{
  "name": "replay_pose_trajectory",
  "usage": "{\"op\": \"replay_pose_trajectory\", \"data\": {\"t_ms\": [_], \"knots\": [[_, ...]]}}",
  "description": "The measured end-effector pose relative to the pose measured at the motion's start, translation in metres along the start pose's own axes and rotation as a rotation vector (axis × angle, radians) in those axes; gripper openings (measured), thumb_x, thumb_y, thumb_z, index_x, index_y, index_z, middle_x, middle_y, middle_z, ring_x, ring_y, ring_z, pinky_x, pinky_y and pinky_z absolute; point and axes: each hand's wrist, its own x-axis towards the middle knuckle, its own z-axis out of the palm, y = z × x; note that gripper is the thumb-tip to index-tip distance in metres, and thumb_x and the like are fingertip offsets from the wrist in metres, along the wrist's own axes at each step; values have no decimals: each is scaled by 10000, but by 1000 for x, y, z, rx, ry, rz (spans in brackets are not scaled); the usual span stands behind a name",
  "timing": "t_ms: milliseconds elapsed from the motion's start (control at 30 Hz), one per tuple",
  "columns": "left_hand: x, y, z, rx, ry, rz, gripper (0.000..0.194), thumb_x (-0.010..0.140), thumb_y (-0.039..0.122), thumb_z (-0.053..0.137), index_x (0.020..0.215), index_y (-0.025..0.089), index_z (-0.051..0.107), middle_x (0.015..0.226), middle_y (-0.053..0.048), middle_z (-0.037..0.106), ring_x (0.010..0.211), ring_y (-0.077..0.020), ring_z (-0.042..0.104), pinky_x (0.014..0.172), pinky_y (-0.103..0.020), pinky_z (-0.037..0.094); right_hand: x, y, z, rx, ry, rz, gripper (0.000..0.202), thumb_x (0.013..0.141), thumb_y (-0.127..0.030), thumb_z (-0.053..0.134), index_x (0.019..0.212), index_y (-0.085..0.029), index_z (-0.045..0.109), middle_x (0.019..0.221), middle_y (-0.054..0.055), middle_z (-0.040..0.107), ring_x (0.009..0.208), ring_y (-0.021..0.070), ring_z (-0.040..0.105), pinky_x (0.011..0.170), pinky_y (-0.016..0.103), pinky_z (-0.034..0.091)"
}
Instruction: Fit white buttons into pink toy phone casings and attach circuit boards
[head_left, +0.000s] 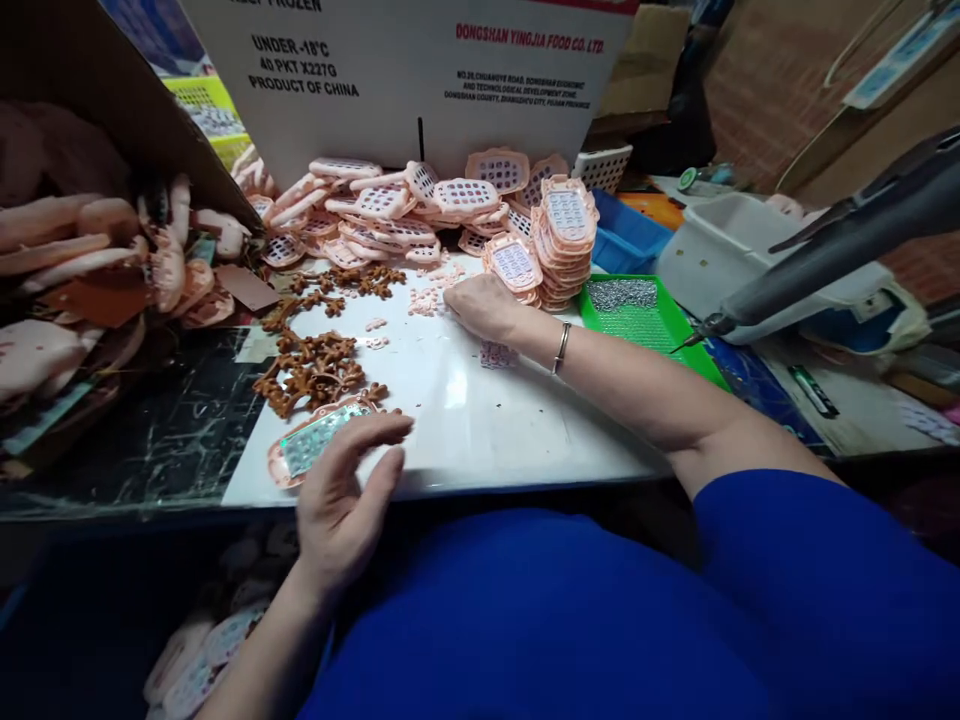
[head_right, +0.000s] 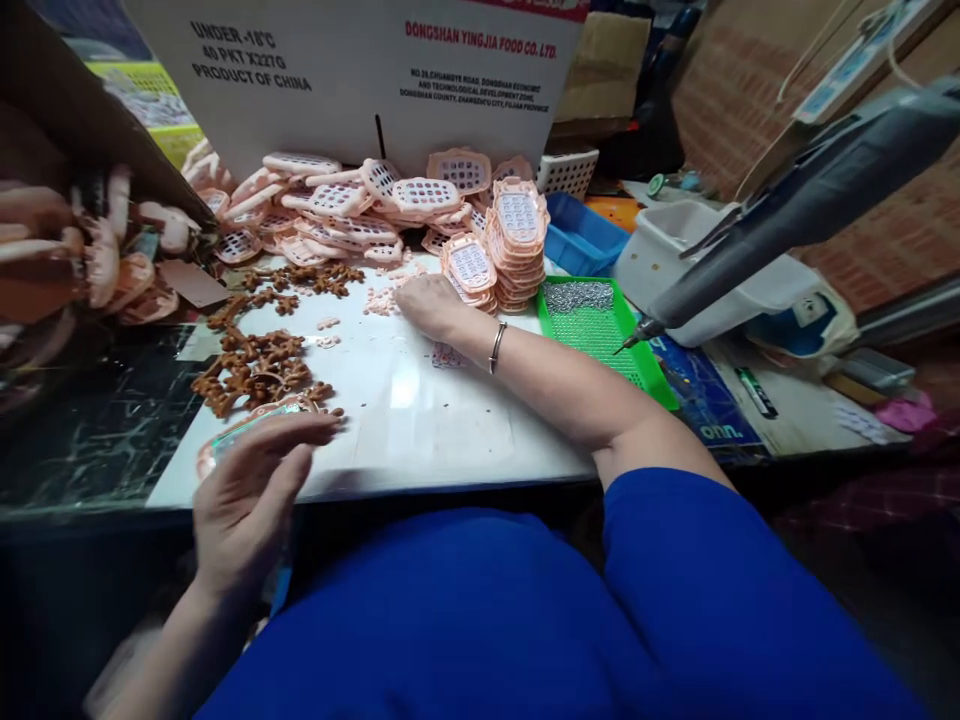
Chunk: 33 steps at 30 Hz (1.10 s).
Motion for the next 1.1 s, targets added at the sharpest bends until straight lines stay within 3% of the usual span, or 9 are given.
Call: {"op": "replay_pose_trajectory", "data": {"t_ms": [133,267,367,433,500,633,733,933,1100], "knots": [[21,5,-28,57,95,-25,147,819,346,650,877,238,731,830,-31,712,754,-165,648,715,-245,534,5,3,-11,72,149,91,346,958,-166,317,1101,-95,623,1070,141,665,908,193,585,727,291,368],[109,-3,-28,74,102,-21,231,700,371,738,765,155,686,676,-49,651,601,-182,591,567,-307,505,6,-1,-20,190,160,59,314,969,-194,330,1086,-124,612,1058,101,659,884,166,559,700,270,327],[192,-18,-15,112,155,-42,90,750,223,659,741,145,615,668,-33,586,633,-186,564,700,-392,510,-5,-8,-21,202,63,-8,255,945,-189,394,1022,-146,633,1028,80,668,848,155,556,644,257,294],[236,-31,-5,155,206,-23,116,730,167,663,700,167,550,744,-51,567,881,-262,586,916,-482,439,-19,-13,-19,199,15,-51,210,924,-192,450,977,-158,650,979,59,682,820,144,563,616,247,281],[265,-42,5,205,200,14,257,601,99,747,679,187,519,890,-94,578,1177,-348,465,1087,-503,258,-36,-16,-16,203,-32,-85,190,916,-198,477,945,-170,663,943,43,692,792,132,575,598,238,281],[293,-57,18,286,98,89,426,455,97,804,768,213,539,1247,-174,497,1383,-419,204,1143,-520,80,-73,-19,-8,234,-107,-145,186,917,-204,497,911,-175,680,914,37,706,767,125,601,595,227,322],[309,-61,25,369,-15,110,463,410,120,802,787,233,558,1371,-172,441,1401,-435,156,1137,-558,16,-94,-20,4,312,-108,-201,191,922,-203,497,915,-161,683,883,52,710,778,132,614,624,226,372],[325,-59,34,459,-111,83,341,426,112,761,659,236,544,1095,-151,622,1289,-473,347,1095,-632,83,-113,-16,27,515,-27,-138,211,913,-184,493,937,-155,700,861,60,725,778,129,642,710,234,457],[315,-44,18,451,15,86,228,580,73,691,573,234,529,671,-39,561,1175,-376,494,1089,-522,187,-119,-6,16,946,72,64,227,862,-172,537,1012,-131,703,965,87,728,866,142,654,816,275,495]]}}
